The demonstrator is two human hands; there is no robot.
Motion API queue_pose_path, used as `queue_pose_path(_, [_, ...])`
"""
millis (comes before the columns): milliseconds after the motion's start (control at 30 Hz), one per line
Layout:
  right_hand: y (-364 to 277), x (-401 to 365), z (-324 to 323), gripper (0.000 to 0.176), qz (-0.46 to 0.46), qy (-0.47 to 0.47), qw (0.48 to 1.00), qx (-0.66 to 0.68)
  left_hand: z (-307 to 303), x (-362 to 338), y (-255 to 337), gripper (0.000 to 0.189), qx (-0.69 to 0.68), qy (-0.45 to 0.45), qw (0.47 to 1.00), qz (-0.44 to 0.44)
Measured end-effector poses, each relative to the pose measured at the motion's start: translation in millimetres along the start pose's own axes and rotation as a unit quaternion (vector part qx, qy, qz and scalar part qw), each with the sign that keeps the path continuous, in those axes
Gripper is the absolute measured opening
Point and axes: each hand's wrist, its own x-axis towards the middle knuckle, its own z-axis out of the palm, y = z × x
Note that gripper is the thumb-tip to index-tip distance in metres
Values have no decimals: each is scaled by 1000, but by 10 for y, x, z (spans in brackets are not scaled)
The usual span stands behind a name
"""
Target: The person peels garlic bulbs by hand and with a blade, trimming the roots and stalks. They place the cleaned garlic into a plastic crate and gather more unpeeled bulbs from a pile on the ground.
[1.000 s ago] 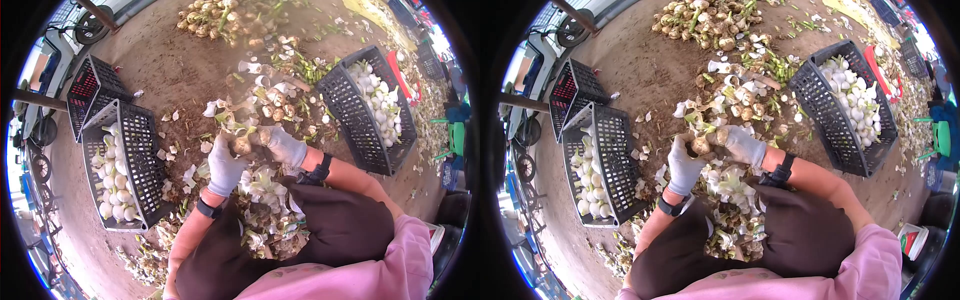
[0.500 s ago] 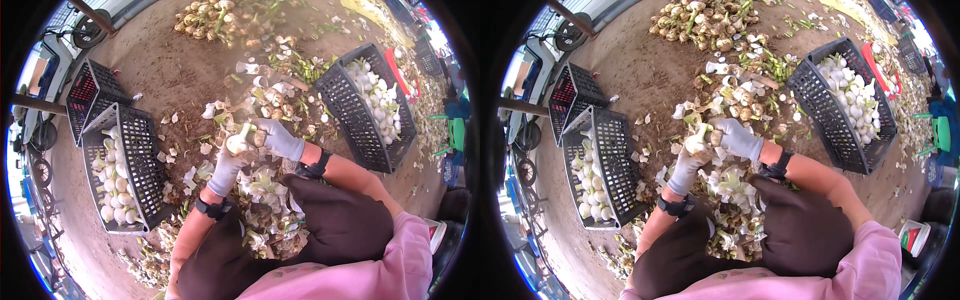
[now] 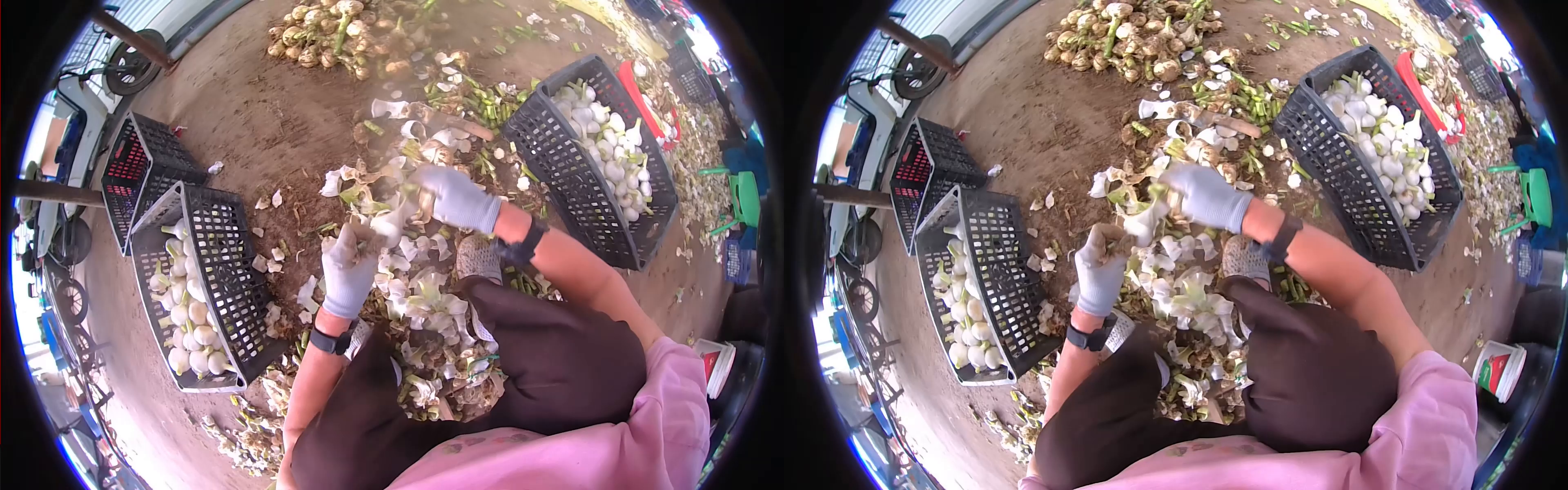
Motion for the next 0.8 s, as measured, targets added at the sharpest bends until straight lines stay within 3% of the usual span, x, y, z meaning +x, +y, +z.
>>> queue_pose_path(33, [100, 6, -128, 11, 47, 2, 998, 36, -9, -28, 18, 18, -29, 4, 999, 38])
queue_pose_path(133, [598, -101, -453, 17, -12, 128, 991, -30, -119, -27, -131, 18, -88, -6, 991, 104])
queue_pose_path(167, [681, -226, -580, 23, 52, 60, 996, -28, -152, -19, -188, 18, -94, 8, 987, 130])
queue_pose_path(200, [766, -353, -707, 32, 116, -9, 993, -33, -201, -73, -189, 20, -179, -1, 983, 33])
queue_pose_path(233, [757, -479, -802, 49, 249, -165, 954, -18, -223, -86, -175, 21, -240, 5, 971, 2])
queue_pose_path(300, [371, -619, -764, 77, 340, -351, 841, -231, -231, -95, -124, 23, -362, 18, 930, -57])
queue_pose_path(333, [253, -705, -649, 98, 285, -344, 823, -351, -193, -87, -87, 26, -353, 34, 933, -53])
queue_pose_path(367, [263, -749, -526, 102, 218, -251, 904, -268, -158, -88, -89, 26, -334, 31, 941, -47])
queue_pose_path(400, [44, -644, -451, 103, 147, -194, 964, -110, -120, -87, -98, 26, -314, 26, 948, -40])
queue_pose_path(433, [-73, -578, -289, 104, 11, -94, 995, -34, -91, -72, -106, 27, -293, 21, 955, -32])
queue_pose_path(467, [-277, -440, -214, 105, -57, -43, 997, 34, -35, -55, -101, 27, -233, 35, 972, 19])
queue_pose_path(533, [-531, -265, -25, 66, -42, 16, 977, 209, -26, -31, -60, 25, -161, 25, 985, 60])
queue_pose_path(567, [-588, -202, -2, 49, -69, 46, 974, 209, -21, -32, -41, 24, -125, 22, 989, 78])
queue_pose_path(633, [-469, -139, -62, 17, 98, -44, 913, 394, 0, -34, -7, 23, -257, 45, 965, 22])
queue_pose_path(667, [-301, -115, -74, 11, 84, 25, 903, 420, -6, -15, -7, 24, -317, 50, 947, 0])
queue_pose_path(700, [-220, -120, -195, 11, 28, 88, 919, 383, -14, -12, -7, 24, -377, 55, 924, -22])
queue_pose_path(733, [147, -186, -290, 22, 122, 74, 913, 382, -37, -20, -7, 26, -412, 87, 904, -67])
queue_pose_path(800, [291, -276, -355, 56, 182, -11, 977, 111, -39, -3, -80, 27, -411, 99, 903, -79])
